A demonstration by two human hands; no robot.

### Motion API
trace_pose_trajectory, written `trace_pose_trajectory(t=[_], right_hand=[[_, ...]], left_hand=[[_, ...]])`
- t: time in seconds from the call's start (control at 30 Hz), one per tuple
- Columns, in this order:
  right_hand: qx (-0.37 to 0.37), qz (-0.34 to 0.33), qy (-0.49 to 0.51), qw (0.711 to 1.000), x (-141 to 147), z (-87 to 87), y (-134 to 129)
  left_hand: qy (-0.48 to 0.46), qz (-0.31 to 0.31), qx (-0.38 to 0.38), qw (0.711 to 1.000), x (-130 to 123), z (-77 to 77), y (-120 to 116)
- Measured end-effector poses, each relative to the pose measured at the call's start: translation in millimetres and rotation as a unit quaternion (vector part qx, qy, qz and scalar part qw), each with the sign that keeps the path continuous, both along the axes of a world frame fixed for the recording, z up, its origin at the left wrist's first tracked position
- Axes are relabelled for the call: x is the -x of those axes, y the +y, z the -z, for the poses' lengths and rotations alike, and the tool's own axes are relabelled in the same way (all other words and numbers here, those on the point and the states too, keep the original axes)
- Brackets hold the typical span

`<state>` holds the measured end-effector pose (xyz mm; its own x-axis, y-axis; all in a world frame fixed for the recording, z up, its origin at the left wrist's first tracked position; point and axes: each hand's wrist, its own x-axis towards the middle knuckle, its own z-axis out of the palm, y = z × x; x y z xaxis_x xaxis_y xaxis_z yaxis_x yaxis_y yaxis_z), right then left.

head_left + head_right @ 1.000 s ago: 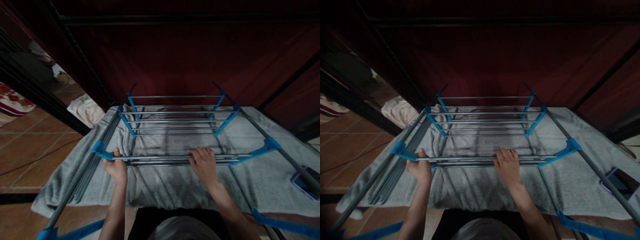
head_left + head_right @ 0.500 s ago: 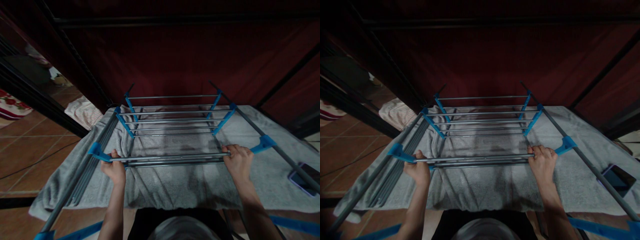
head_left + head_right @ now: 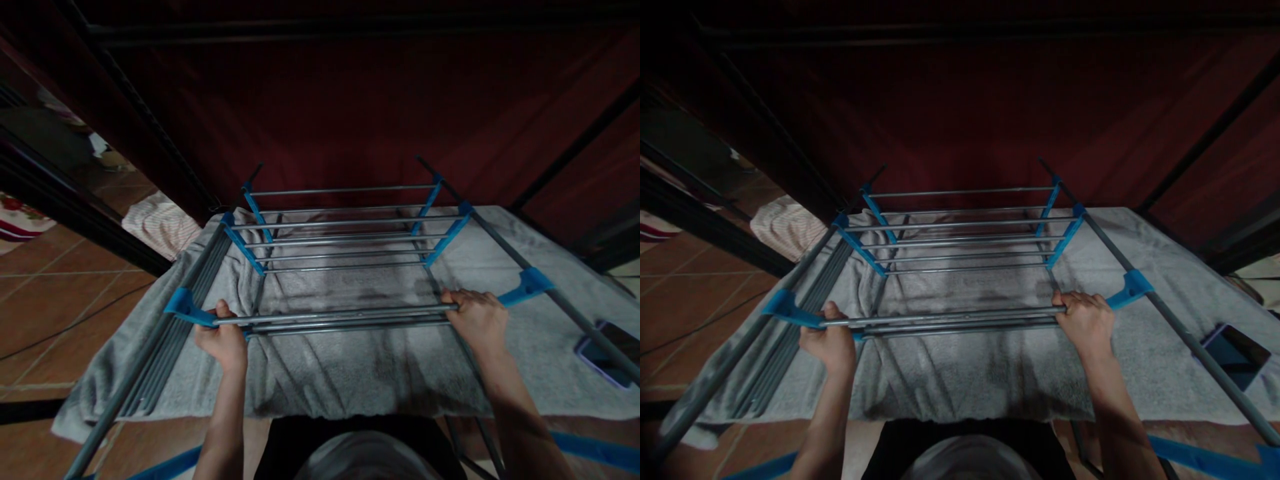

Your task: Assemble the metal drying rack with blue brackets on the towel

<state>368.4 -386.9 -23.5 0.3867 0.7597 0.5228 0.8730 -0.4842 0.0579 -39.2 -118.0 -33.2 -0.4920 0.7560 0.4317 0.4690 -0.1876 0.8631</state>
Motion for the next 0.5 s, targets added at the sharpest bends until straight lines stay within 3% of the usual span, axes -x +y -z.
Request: trace_pose_trajectory(t=[0.27, 0.5], right_hand=[[0.029, -0.012, 0.011, 0.999, -1.9, -3.2, -2.1], [0.029, -0.010, 0.017, 0.999, -1.5, -3.8, -2.7]], left_hand=[[0.005, 0.000, -0.013, 1.000, 2.7, 5.6, 2.0], [0.006, -0.001, -0.006, 1.000, 1.0, 1.2, 0.6]])
